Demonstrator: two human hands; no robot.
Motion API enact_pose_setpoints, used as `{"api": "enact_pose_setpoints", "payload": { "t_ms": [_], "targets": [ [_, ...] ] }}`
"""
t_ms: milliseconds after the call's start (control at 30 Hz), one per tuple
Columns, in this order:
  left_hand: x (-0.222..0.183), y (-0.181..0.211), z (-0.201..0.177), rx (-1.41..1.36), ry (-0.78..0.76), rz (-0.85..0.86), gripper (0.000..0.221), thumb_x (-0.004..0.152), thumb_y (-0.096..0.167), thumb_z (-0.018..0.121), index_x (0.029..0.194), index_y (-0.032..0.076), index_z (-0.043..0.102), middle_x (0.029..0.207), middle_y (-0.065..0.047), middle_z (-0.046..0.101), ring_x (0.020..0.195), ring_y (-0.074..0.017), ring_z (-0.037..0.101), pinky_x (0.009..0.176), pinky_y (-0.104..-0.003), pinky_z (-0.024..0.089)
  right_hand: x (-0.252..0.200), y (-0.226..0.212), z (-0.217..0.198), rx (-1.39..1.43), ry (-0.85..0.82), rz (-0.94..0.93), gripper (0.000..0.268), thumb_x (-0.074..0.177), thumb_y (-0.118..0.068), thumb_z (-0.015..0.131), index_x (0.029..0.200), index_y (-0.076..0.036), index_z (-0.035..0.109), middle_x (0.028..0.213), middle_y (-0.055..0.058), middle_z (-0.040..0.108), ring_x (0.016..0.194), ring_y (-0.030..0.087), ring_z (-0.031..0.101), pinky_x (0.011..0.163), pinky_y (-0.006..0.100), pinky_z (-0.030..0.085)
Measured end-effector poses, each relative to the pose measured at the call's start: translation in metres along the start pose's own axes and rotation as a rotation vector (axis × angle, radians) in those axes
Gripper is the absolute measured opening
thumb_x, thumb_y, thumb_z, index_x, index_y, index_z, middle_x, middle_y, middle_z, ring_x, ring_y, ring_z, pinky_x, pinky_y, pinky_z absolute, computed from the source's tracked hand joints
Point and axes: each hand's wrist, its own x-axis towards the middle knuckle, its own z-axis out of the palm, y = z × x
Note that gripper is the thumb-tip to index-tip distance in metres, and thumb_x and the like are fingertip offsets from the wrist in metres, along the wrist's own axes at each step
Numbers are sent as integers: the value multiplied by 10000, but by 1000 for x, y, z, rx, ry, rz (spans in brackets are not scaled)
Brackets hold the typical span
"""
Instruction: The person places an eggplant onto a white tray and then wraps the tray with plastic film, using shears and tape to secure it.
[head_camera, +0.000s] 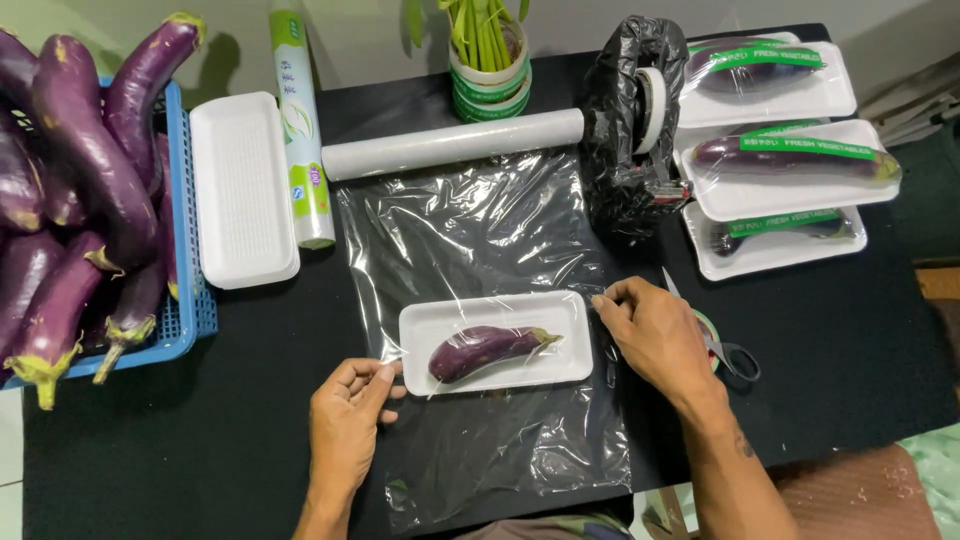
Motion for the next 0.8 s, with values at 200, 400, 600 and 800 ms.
{"api": "enact_pose_setpoints", "payload": {
  "t_ms": [200, 400, 600, 800],
  "targets": [
    [1, 2, 3, 31, 28, 3, 127, 941, 149, 673, 915, 27, 698, 1067, -132, 840, 793, -184, 776, 540, -268, 582, 0, -1, 1, 70, 13, -8, 272, 982, -378, 544, 933, -145, 676, 668, -1, 560, 606, 162, 476, 688, 372, 411],
    [-4, 3, 6, 29, 63, 44, 122, 938, 142, 654, 941, 23, 684, 1060, -120, 842, 921, -195, 810, 564, -299, 633, 11, 14, 20, 413, 24, -71, 141, 925, -225, 760, 927, -85, 741, 638, -3, 604, 518, 88, 427, 513, 269, 383],
    [-4, 1, 6, 0, 76, 35, 134, 927, 161, 659, 931, 29, 682, 1036, -137, 852, 964, -230, 836, 631, -322, 658, 12, -5, 17, 450, 71, -117, 173, 937, -238, 764, 906, -83, 695, 605, 9, 622, 472, 124, 577, 505, 262, 465],
    [-1, 4, 0, -60, 74, -23, 144, 943, 150, 639, 967, 12, 669, 1139, -163, 817, 983, -278, 823, 628, -347, 667, 17, 6, 14, 454, 23, -84, 126, 1012, -187, 618, 959, -77, 648, 866, 15, 824, 433, 141, 554, 542, 266, 495]
  ]
}}
